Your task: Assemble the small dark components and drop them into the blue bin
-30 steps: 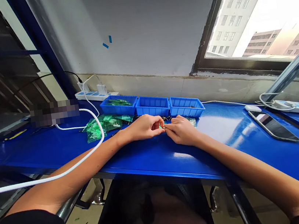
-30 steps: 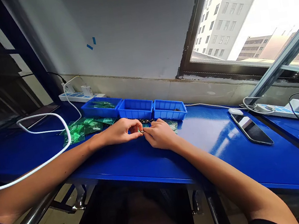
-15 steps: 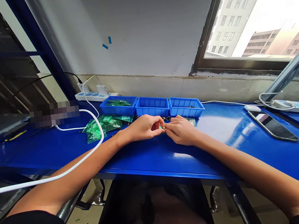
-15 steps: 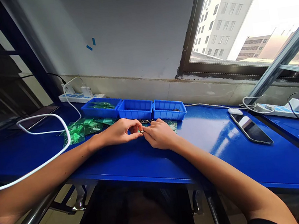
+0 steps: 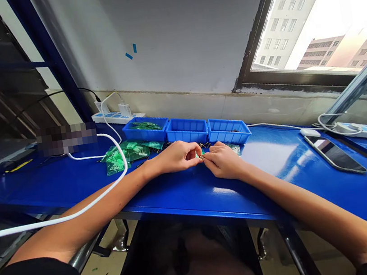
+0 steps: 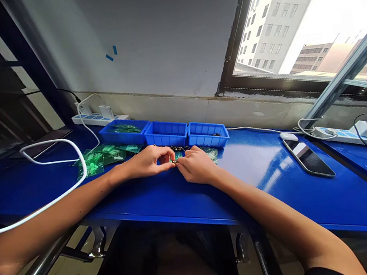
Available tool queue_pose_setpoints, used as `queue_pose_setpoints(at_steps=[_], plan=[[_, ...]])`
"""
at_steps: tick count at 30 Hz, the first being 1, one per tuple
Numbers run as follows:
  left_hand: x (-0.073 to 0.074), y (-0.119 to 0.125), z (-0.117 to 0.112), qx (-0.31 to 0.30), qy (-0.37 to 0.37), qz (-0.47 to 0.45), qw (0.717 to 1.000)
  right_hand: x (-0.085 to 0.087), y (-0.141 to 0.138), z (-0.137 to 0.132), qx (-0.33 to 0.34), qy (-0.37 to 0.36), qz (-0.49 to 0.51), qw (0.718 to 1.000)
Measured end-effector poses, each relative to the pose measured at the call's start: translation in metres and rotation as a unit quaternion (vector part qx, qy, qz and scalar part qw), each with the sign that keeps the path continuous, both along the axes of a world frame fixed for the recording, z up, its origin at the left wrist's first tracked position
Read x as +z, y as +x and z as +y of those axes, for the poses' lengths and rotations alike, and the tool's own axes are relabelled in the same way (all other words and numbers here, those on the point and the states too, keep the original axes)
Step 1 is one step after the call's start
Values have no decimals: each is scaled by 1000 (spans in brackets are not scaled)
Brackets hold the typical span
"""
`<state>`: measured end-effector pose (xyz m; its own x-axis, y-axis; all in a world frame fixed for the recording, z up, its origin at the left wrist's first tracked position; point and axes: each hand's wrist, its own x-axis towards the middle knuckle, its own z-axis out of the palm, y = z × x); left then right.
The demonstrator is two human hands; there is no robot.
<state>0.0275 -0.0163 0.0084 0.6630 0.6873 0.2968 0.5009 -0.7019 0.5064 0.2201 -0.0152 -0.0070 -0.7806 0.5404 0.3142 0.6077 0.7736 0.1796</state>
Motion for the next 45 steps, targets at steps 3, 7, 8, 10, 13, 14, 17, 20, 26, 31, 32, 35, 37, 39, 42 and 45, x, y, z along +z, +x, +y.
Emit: queue_pose_setpoints(at_steps=[3,7,8,10,13,14,17,20,26,31,32,35,37,39,42,45], plan=[[0,0,0,-2,-2,-8,1000,-1,0,0,4,6,12,1000],[0,0,0,-3,-5,-11,1000,-2,1,0,8,12,27,1000],[0,0,0,-3,-6,-10,1000,-2,1,0,8,13,30,999],[0,0,0,-1,-6,-7,1000,-2,1,0,8,14,38,999],[-1,0,1,1,-1,-3,1000,-3,1,0,8,15,51,999],[-1,0,1,1,1,0,1000,-3,1,1,8,16,55,998],[-3,0,3,-3,7,8,1000,-4,2,2,12,20,65,998],[-4,0,3,-4,10,11,1000,-4,3,3,17,25,76,997],[-1,-1,2,3,17,27,999,-1,3,2,13,7,74,997],[1,-1,1,0,27,40,999,2,2,0,30,-22,59,998],[1,-1,1,0,28,40,999,2,2,0,31,-22,60,997],[0,-1,1,-4,29,42,999,2,2,0,28,-17,68,997],[0,-1,1,-5,29,44,999,1,3,1,31,-12,73,997],[0,-1,1,-4,28,46,999,-1,3,2,37,-3,80,996],[0,-1,0,-2,24,43,999,-2,4,2,40,12,91,995],[0,-1,0,0,17,38,999,-2,3,1,37,21,94,995]])
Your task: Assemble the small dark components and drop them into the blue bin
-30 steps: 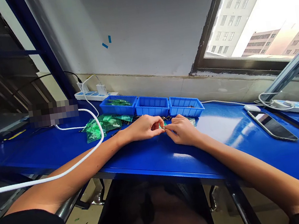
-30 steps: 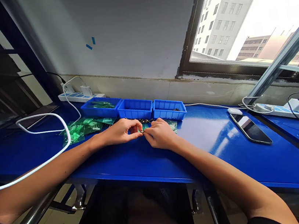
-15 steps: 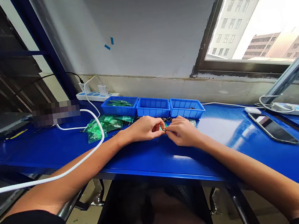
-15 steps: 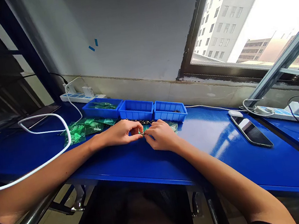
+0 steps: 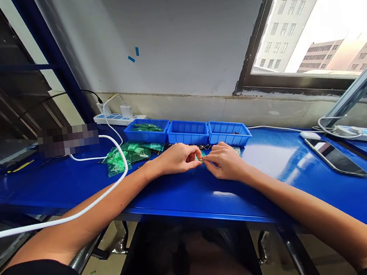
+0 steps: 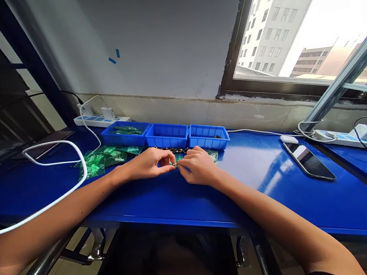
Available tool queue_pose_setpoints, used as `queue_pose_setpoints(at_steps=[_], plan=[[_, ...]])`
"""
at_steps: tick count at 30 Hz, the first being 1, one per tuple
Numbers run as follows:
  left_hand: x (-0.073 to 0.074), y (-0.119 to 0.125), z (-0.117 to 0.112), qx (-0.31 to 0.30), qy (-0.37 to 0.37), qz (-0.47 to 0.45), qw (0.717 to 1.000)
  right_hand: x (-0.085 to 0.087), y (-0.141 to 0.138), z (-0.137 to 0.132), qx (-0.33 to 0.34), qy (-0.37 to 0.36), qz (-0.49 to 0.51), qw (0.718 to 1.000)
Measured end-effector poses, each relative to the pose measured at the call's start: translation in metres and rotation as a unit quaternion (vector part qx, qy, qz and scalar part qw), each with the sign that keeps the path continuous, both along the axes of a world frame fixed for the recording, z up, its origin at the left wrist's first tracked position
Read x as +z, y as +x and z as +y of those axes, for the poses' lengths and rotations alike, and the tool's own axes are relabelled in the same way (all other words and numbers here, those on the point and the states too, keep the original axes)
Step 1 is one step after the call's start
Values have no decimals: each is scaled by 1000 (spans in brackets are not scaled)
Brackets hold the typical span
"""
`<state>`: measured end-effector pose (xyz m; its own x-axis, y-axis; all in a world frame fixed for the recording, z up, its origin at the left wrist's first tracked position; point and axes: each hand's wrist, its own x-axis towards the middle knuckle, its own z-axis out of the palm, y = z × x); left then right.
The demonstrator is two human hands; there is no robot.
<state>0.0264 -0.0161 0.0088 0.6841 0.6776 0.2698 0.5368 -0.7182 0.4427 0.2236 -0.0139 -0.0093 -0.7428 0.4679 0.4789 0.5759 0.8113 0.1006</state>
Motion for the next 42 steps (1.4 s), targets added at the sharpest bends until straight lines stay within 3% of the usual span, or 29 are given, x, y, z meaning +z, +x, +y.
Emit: queue_pose_setpoints(at_steps=[14,19,27,42], plan=[[-1,1,0,2,7,13,1000,-3,2,3,31,2,33,999],[0,1,2,16,5,13,1000,-7,1,6,12,15,61,998],[0,1,1,50,-2,-13,999,-9,1,11,-20,58,100,993],[-2,2,1,72,12,-20,997,-7,0,9,-4,121,133,984]])
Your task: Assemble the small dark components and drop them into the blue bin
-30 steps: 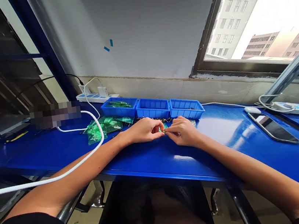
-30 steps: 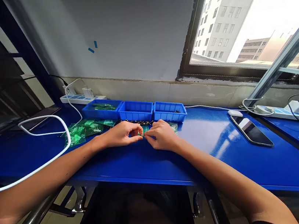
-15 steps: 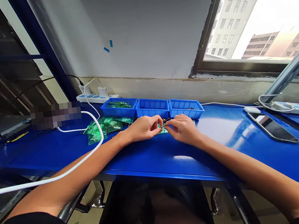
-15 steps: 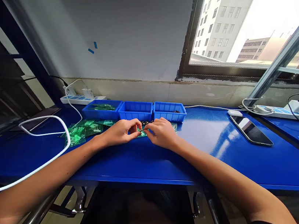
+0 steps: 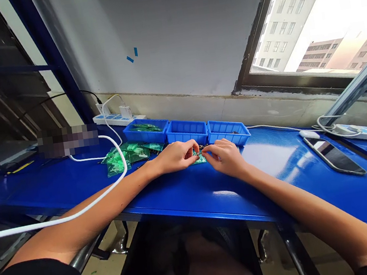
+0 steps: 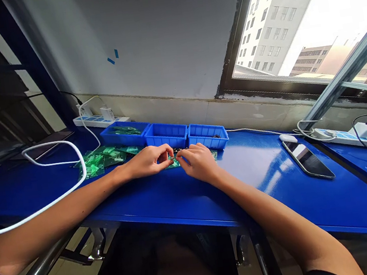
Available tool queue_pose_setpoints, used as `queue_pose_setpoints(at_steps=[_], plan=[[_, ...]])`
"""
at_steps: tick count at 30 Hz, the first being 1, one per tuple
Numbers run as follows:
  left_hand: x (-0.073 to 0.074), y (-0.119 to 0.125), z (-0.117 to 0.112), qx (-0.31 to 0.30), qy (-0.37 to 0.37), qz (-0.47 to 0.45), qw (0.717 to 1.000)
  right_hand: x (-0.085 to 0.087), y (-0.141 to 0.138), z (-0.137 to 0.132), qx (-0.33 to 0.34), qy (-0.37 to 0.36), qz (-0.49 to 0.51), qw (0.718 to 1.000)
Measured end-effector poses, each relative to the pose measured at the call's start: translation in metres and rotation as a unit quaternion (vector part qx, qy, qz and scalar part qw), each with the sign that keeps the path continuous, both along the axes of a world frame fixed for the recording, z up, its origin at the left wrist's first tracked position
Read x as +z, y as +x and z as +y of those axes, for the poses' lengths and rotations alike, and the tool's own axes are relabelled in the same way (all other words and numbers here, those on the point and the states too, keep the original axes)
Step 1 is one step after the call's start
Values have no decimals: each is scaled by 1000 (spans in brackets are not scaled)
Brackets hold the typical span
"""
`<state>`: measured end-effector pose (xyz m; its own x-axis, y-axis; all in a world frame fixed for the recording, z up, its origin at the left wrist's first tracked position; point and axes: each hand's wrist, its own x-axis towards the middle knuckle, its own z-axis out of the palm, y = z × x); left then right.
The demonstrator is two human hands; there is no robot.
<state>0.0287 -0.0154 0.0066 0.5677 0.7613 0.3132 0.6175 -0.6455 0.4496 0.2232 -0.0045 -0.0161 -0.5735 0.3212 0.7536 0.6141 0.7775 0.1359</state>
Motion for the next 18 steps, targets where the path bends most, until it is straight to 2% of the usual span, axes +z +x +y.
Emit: queue_pose_setpoints(at_steps=[10,18], plan=[[-3,-1,2,-10,-5,-2,1000,0,0,-1,28,-42,-3,999],[-2,-1,5,14,46,-50,998,2,1,-2,-7,-63,-12,998]])
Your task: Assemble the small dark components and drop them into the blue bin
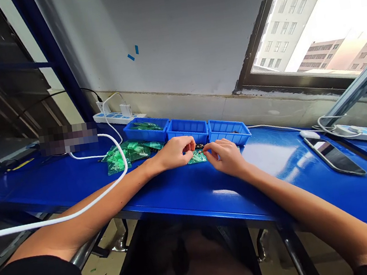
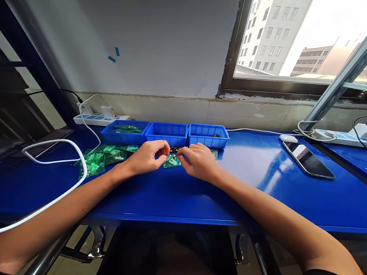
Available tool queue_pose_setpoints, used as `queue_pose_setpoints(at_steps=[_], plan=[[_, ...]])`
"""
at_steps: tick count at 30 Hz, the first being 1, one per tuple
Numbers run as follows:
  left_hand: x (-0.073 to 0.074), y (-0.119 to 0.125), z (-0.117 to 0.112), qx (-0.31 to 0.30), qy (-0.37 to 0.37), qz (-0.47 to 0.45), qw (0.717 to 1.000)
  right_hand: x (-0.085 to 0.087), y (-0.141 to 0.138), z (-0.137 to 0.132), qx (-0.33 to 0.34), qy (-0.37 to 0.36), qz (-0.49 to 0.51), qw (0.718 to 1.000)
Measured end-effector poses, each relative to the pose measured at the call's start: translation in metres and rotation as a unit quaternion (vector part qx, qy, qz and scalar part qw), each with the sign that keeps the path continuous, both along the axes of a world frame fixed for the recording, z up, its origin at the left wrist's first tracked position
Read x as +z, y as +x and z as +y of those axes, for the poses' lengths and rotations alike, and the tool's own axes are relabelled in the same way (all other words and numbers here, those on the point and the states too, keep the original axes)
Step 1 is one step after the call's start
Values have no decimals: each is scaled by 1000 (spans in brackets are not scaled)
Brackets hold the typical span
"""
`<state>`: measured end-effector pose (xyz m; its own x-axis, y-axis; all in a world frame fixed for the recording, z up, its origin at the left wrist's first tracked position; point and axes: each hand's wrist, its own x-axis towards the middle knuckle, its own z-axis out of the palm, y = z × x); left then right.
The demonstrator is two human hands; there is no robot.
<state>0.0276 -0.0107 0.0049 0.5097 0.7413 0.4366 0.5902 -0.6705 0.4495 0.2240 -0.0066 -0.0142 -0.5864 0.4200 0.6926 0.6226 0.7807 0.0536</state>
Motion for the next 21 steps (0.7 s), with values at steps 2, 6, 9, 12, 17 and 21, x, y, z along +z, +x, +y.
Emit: queue_pose_setpoints(at_steps=[2,6,9,12,17,21], plan=[[1,0,0,7,15,0,1000,0,0,0,-5,-4,-5,1000],[1,1,-1,4,22,20,1000,0,0,1,-4,1,-5,1000],[0,1,0,5,30,36,999,-1,0,1,-3,8,0,1000],[2,-1,1,19,55,35,998,-1,-1,0,5,17,3,1000],[7,-6,4,48,87,19,995,0,-1,0,0,7,-3,1000],[14,-13,7,63,94,9,993,-1,-1,1,-1,3,-3,1000]])
